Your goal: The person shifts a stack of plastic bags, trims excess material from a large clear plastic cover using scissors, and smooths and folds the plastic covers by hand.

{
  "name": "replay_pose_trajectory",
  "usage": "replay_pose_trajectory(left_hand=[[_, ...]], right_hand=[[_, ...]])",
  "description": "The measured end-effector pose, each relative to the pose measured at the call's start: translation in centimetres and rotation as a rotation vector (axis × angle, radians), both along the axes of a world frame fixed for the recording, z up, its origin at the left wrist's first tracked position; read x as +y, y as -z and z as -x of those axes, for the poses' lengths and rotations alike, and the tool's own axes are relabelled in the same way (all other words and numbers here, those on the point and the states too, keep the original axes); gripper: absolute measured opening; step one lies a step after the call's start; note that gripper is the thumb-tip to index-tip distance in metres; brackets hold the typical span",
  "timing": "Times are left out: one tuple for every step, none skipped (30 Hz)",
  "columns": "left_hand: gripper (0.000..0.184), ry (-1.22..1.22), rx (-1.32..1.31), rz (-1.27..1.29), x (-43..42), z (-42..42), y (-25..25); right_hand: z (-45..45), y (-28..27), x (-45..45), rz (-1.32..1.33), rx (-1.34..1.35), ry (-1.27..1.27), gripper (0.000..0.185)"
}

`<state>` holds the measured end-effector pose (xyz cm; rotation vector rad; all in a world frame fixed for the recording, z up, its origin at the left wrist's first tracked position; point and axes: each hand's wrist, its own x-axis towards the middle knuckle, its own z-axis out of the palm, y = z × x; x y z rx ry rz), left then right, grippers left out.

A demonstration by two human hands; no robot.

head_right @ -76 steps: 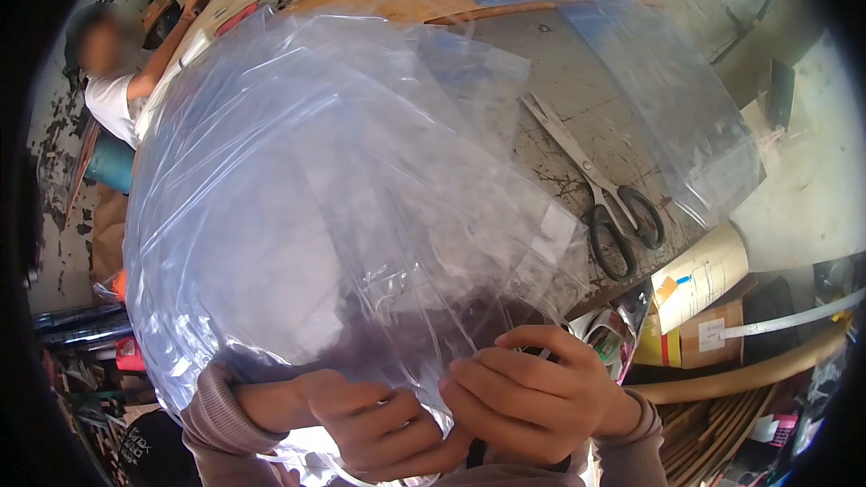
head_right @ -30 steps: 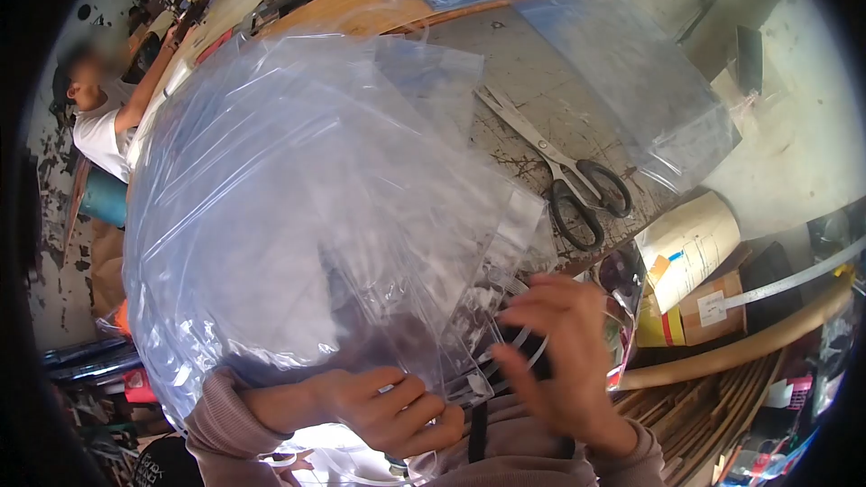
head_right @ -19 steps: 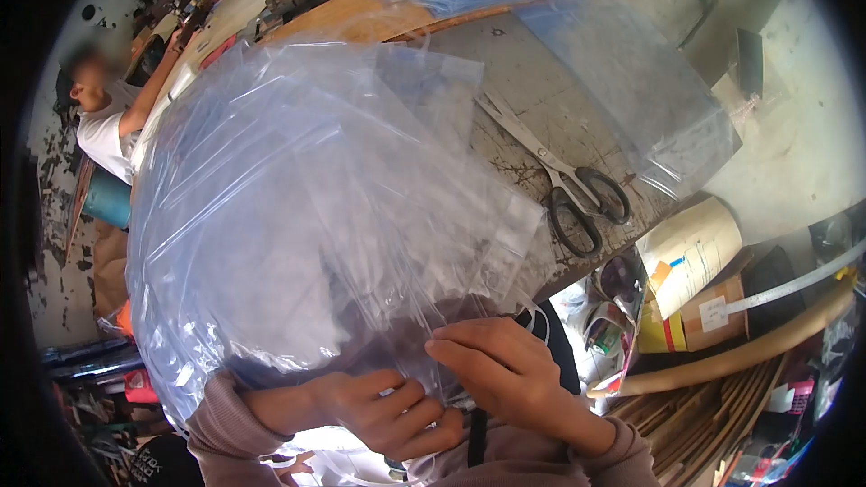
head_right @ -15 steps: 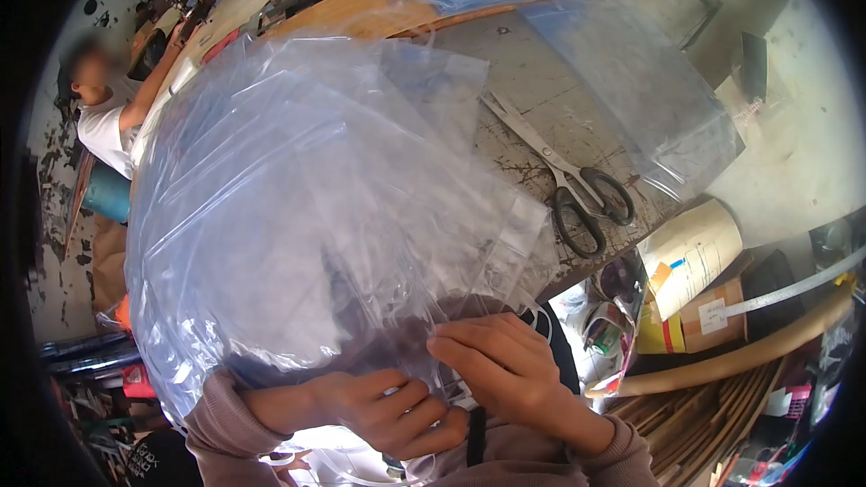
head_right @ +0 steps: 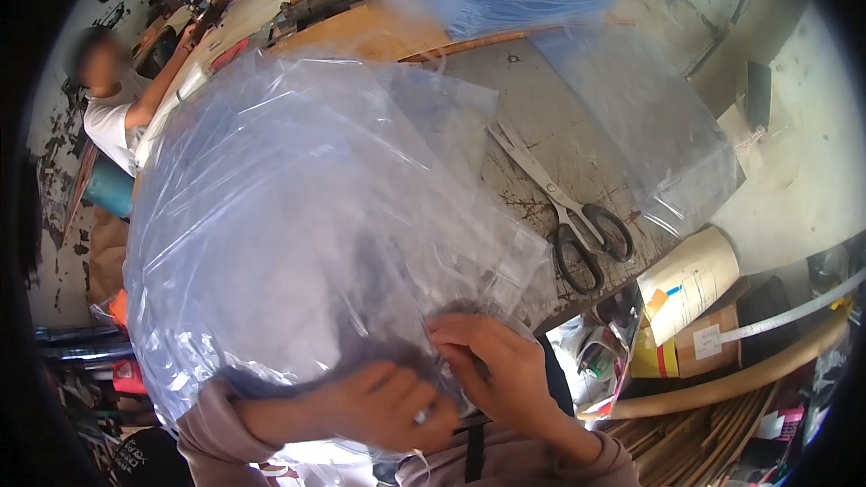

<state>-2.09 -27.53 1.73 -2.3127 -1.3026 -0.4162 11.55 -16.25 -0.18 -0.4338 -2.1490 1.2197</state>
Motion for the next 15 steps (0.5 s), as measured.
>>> replay_pose_trajectory(left_hand=[[0.011,-0.084,-0.047,0.001,0.5,1.0,-0.3],[0.016,-0.166,-0.094,0.003,1.0,2.0,-0.7],[0.016,-0.164,-0.097,0.001,1.3,2.7,-1.3],[0.02,-0.195,-0.133,0.028,1.6,3.4,-2.1],[0.025,-0.228,-0.165,0.051,1.8,3.8,-2.6],[0.025,-0.236,-0.16,0.044,1.7,3.8,-2.5],[0.028,-0.187,-0.132,-0.056,1.3,3.4,-2.0],[0.03,-0.137,-0.105,-0.149,0.9,2.9,-1.7],[0.035,-0.124,-0.133,-0.174,0.5,2.5,-1.7],[0.035,-0.126,-0.132,-0.166,0.3,2.3,-1.7],[0.036,-0.097,-0.235,-0.214,0.2,2.2,-1.6],[0.036,-0.067,-0.343,-0.259,0.1,2.0,-1.5],[0.038,-0.102,-0.371,-0.301,-0.1,1.8,-1.6],[0.038,-0.1,-0.374,-0.295,0.1,1.9,-1.4],[0.038,-0.054,-0.35,-0.228,0.4,2.2,-1.3]], right_hand=[[0.2,-0.3,0.1,-0.001,-0.003,-0.002,0.019],[0.4,-0.7,0.2,0.084,0.001,-0.002,0.02],[0.6,-1.0,0.3,0.166,0.005,-0.002,0.021],[0.6,-1.2,0.5,0.159,0.006,-0.004,0.021],[0.6,-1.3,0.7,0.177,-0.002,-0.035,0.021],[0.6,-1.4,0.7,0.198,-0.009,-0.07,0.021],[0.6,-1.4,0.6,0.195,-0.005,-0.081,0.021],[0.4,-1.2,0.3,0.454,0.033,-0.127,0.021],[0.3,-1.1,0.1,0.718,0.069,-0.169,0.021],[0.4,-1.1,0.2,0.727,0.069,-0.171,0.021],[0.4,-1.0,0.1,0.771,0.08,-0.19,0.023],[0.3,-1.0,0.1,0.816,0.088,-0.205,0.024],[0.1,-0.9,0.1,0.824,0.086,-0.197,0.024],[0.1,-0.9,0.3,0.84,0.088,-0.207,0.025],[0.1,-0.8,0.4,0.857,0.094,-0.22,0.025]])
